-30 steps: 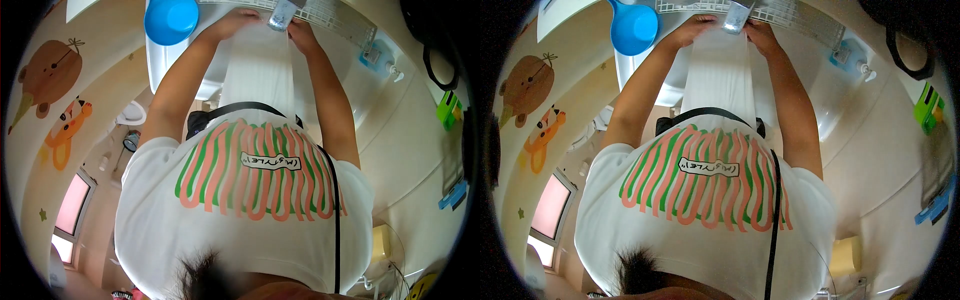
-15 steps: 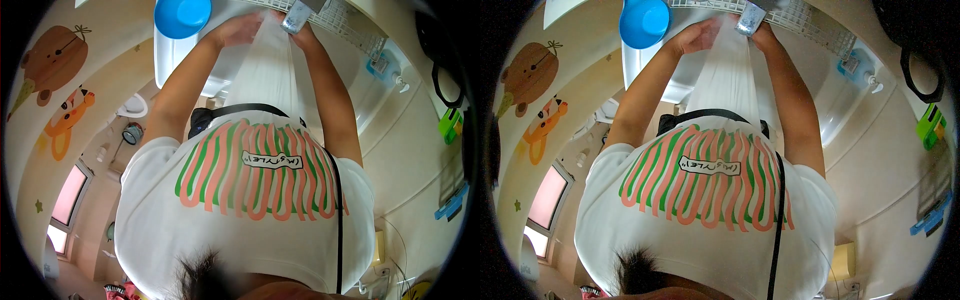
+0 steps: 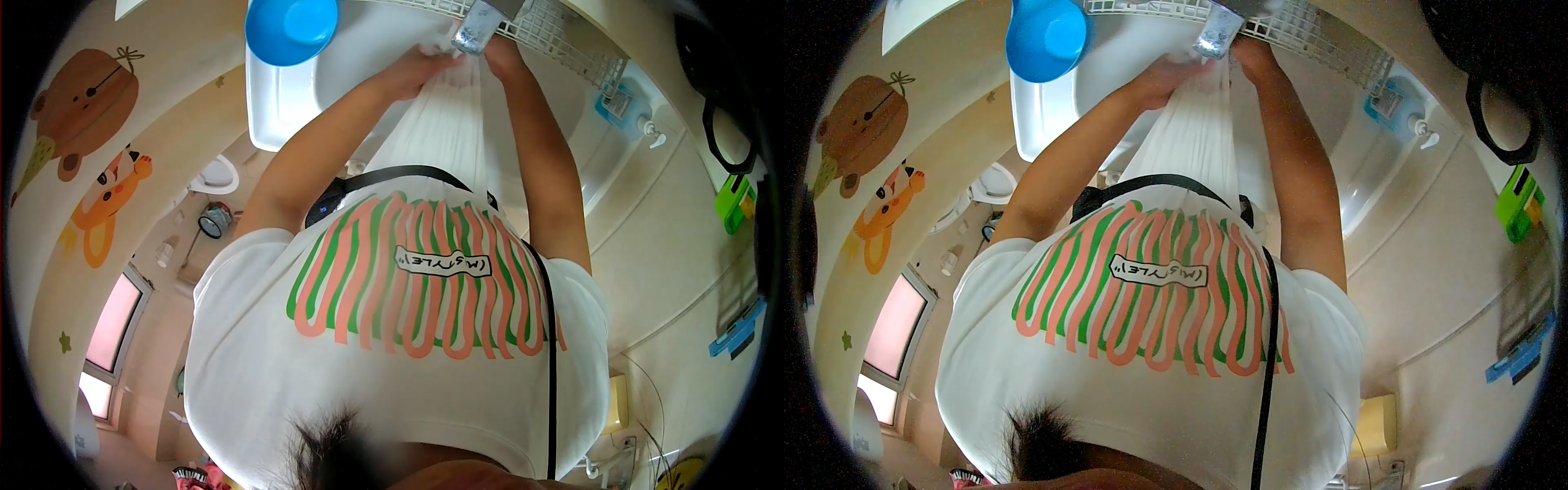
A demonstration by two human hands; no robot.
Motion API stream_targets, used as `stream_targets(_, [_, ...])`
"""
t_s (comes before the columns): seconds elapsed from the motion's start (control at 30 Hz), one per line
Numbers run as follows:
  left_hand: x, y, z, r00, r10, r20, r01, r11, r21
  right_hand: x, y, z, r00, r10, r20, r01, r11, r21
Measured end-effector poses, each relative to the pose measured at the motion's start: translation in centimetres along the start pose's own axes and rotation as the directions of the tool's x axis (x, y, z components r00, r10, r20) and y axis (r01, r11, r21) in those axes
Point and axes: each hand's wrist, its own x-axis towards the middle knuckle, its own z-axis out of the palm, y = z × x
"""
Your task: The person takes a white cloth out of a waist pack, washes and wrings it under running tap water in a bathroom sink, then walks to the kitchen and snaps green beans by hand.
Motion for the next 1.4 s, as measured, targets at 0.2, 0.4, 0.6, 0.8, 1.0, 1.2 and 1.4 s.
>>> stream_targets(0.2, [0.7,1.3,0.7,0.983,0.014,0.185,-0.022,0.999,0.045,-1.6,-3.6,0.2,0.973,0.231,0.0,-0.231,0.972,0.048])
stream_targets(0.4, [1.7,0.0,0.1,0.996,0.07,0.049,-0.084,0.896,0.436,-0.9,-0.8,0.2,0.993,0.089,-0.076,-0.084,0.994,0.071])
stream_targets(0.6, [-1.7,3.5,2.4,0.975,0.063,0.212,-0.105,0.976,0.193,-1.6,-4.4,0.4,0.924,0.381,-0.046,-0.381,0.925,0.011])
stream_targets(0.8, [1.0,0.3,0.8,0.995,0.093,0.023,-0.095,0.921,0.378,-1.3,-1.6,0.7,0.985,0.145,-0.095,-0.14,0.988,0.058])
stream_targets(1.0, [1.2,0.4,1.7,0.988,0.027,-0.152,0.076,0.771,0.633,-1.1,-0.9,0.6,0.987,0.13,-0.091,-0.127,0.991,0.038])
stream_targets(1.2, [-1.5,1.1,1.3,0.977,0.029,0.209,-0.073,0.975,0.208,-1.8,-1.6,1.0,0.977,0.189,-0.096,-0.17,0.969,0.18])
stream_targets(1.4, [0.1,-0.2,1.6,0.974,0.219,-0.056,-0.111,0.679,0.726,-1.5,-0.5,1.0,0.984,0.175,-0.031,-0.155,0.93,0.335])
